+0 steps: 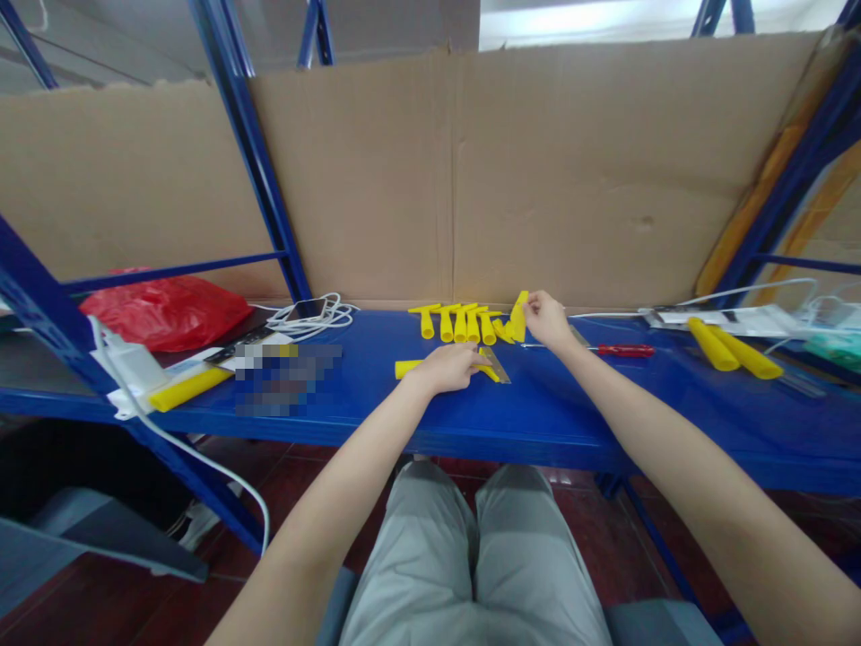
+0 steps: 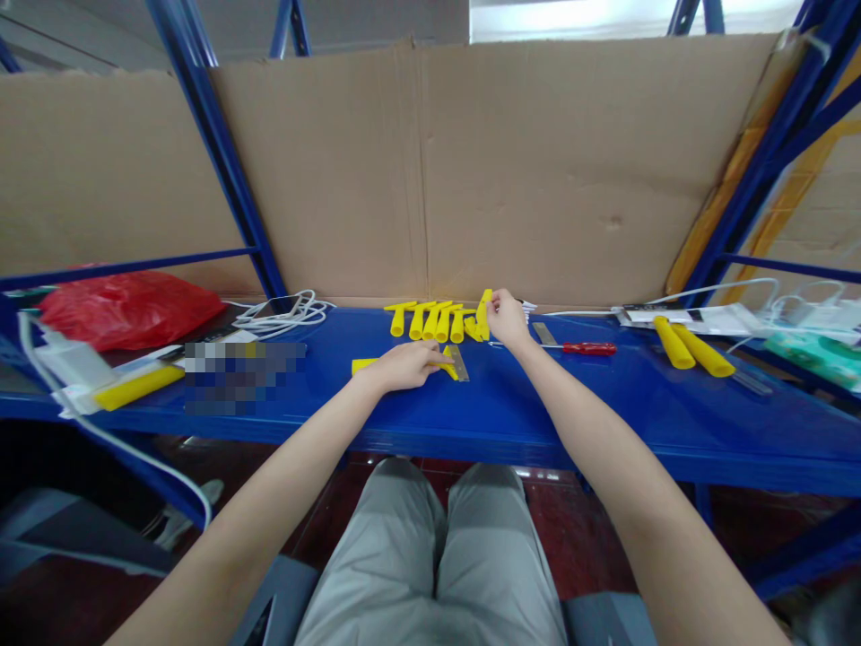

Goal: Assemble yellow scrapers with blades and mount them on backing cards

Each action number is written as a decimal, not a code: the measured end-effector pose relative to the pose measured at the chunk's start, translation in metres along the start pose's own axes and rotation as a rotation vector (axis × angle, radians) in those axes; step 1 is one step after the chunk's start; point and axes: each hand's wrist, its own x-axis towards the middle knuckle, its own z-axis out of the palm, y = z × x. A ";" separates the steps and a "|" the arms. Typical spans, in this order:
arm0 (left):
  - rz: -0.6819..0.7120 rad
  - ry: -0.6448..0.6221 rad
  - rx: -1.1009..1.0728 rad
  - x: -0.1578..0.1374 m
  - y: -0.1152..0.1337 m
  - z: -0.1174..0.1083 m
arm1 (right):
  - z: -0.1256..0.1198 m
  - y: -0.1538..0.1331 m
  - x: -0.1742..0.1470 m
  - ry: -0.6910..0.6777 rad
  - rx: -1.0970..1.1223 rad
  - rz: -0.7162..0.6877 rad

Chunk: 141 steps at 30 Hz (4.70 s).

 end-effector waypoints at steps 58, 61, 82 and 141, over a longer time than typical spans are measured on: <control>-0.101 0.056 -0.042 -0.001 0.002 -0.002 | 0.022 -0.034 -0.043 -0.465 0.470 0.265; -0.105 0.058 -0.050 -0.001 0.002 -0.001 | 0.021 -0.037 -0.044 -0.455 0.459 0.264; 0.032 0.069 -0.069 0.005 -0.005 0.004 | 0.011 -0.030 -0.035 -0.337 -0.230 -0.149; -0.014 0.059 -0.004 0.003 0.002 0.007 | -0.028 0.051 -0.006 -0.391 -0.684 0.035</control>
